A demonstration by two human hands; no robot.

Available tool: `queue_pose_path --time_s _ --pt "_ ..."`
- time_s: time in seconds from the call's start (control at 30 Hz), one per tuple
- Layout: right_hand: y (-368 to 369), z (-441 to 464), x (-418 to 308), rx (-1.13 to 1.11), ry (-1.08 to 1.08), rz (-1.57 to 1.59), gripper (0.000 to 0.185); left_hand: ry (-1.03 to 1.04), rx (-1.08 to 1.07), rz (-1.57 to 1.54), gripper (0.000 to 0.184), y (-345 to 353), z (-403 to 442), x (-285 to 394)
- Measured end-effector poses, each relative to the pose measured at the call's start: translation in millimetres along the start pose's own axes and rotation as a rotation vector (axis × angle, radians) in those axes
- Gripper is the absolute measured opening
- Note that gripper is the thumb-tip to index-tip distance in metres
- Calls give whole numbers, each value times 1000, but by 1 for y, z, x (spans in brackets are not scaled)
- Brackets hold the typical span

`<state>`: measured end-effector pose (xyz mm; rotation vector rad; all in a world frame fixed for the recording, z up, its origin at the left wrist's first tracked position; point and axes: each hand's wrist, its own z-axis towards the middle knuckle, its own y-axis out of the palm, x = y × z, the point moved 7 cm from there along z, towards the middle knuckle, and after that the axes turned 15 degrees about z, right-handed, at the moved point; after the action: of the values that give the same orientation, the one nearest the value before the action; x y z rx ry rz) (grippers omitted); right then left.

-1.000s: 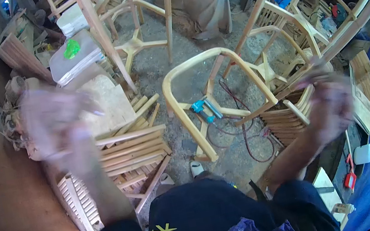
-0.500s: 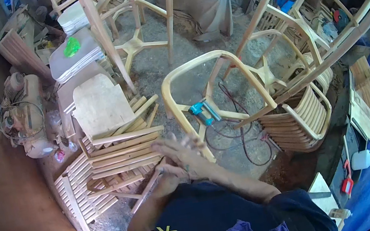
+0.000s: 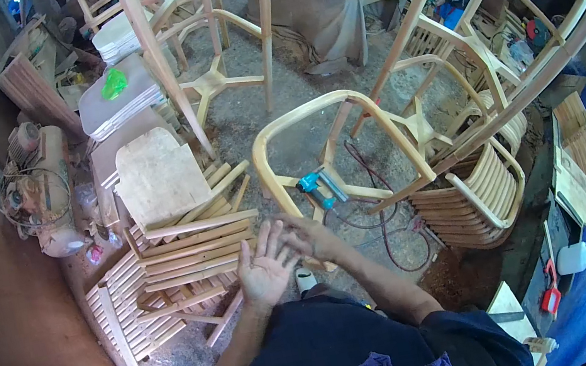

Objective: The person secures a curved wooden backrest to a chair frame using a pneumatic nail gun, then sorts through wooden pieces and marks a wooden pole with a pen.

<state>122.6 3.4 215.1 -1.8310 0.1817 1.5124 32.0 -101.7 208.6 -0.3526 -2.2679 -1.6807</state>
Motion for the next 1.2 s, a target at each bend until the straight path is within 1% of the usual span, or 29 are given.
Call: queue_pose_path --time_s 0.03,0.1,0.13,0.2,0.23,0.33,0.43,0.47,0.5,0.53,0.6,0.67,0.77,0.8,0.9,0.93,1.0,1.07,1.17,1.2 --pt "-5 -3 25 -56 200 108 40 22 -40 50 66 4 2 8" --pt "-18 -23 66 52 44 89 34 69 -116 145 66 4 2 32" --pt "-26 -33 66 54 82 105 32 62 -231 62 71 11 3 43" --pt "-37 -53 59 63 163 142 27 50 -137 251 71 11 8 57" --pt "-36 -59 61 94 187 241 25 43 -90 346 72 10 10 60" --pt "-32 -68 56 180 246 524 25 -69 -100 575 71 6 14 42" --pt "-23 -54 33 225 121 769 24 -182 -55 795 66 5 17 1" --pt "-24 -52 21 216 177 808 23 -228 -70 784 64 -5 17 -18" --pt "-24 -49 24 204 165 753 23 -267 -77 770 61 -13 18 -34" --pt "-24 -48 29 183 157 702 22 -248 -44 783 60 -9 17 -40" --pt "-26 -48 30 78 234 760 21 -264 3 775 56 -11 1 -53" --pt "-18 -49 31 -18 287 744 20 -275 -34 782 51 -14 -2 -48" --pt "-1 -44 49 -138 317 718 19 -304 41 903 56 -25 -16 -43" --pt "7 -44 53 -181 320 710 20 -291 99 929 58 -32 -21 -42" --pt "29 -29 50 -305 294 610 20 -237 201 861 57 -43 -43 -31" --pt "35 -24 38 -286 250 644 19 -218 220 869 57 -46 -49 -27" --pt "44 -13 18 -317 109 460 17 -182 251 885 57 -52 -59 -19" --pt "51 -8 -10 -318 -9 293 15 -173 236 963 56 -53 -66 -13" --pt "79 -6 -5 -488 -89 -7 20 -216 215 1143 53 -61 -76 -5" --pt "88 -8 -8 -522 -104 -29 19 -244 203 1212 52 -66 -81 -3"
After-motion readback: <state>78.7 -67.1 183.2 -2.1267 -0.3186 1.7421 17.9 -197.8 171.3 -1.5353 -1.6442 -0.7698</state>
